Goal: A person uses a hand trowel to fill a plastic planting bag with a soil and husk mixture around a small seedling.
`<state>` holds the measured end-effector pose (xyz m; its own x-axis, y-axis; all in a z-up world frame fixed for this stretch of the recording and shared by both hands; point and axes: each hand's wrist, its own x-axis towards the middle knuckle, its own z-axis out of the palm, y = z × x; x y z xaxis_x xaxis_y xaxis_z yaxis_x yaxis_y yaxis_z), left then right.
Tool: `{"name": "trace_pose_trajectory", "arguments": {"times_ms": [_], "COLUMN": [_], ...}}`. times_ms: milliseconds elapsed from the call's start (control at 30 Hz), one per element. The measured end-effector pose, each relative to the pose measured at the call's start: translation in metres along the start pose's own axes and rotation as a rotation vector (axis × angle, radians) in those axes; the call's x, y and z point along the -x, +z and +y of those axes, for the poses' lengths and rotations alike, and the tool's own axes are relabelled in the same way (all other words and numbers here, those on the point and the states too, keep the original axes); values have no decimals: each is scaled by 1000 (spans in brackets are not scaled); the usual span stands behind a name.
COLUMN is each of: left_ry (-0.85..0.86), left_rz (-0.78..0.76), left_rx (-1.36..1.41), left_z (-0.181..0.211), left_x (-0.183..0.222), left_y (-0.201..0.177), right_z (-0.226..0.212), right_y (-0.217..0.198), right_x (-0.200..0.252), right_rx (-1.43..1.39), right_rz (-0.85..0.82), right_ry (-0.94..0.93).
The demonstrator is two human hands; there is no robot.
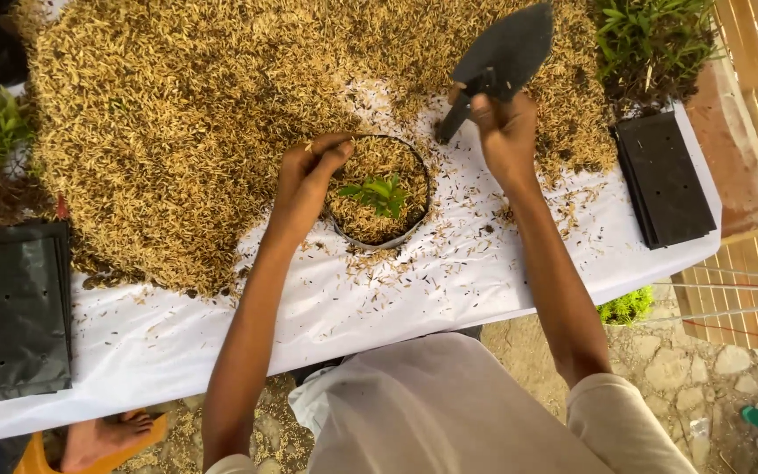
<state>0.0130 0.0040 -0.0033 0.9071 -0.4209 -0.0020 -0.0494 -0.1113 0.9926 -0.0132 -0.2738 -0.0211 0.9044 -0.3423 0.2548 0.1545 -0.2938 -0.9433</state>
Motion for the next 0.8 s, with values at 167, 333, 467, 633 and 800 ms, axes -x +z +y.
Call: {"name": "trace_pose_trajectory", "arguments": {"times_ms": [167,333,467,633,800], "left_ry": [45,-195,-139,-161,-211], "left_rz": [-194,-230,-242,-224,-321], "left_rx": [-89,-225,-169,-217,-339], "left_z": [25,47,35,47,56], "left_x": [-6,-8,-11,-13,-24], "left_y": [-9,-10,-7,-7,-5], "right_z": [-8,-24,-16,-24,-39], "right_y": [1,-18,-20,-18,-26], "right_x": [4,1,2,0,4], "right_rx": [-34,-195,-350,-741,-441], "right_rz": [-183,-129,-131,72,119], "right_ry": [-48,-286,-25,447,498]}}
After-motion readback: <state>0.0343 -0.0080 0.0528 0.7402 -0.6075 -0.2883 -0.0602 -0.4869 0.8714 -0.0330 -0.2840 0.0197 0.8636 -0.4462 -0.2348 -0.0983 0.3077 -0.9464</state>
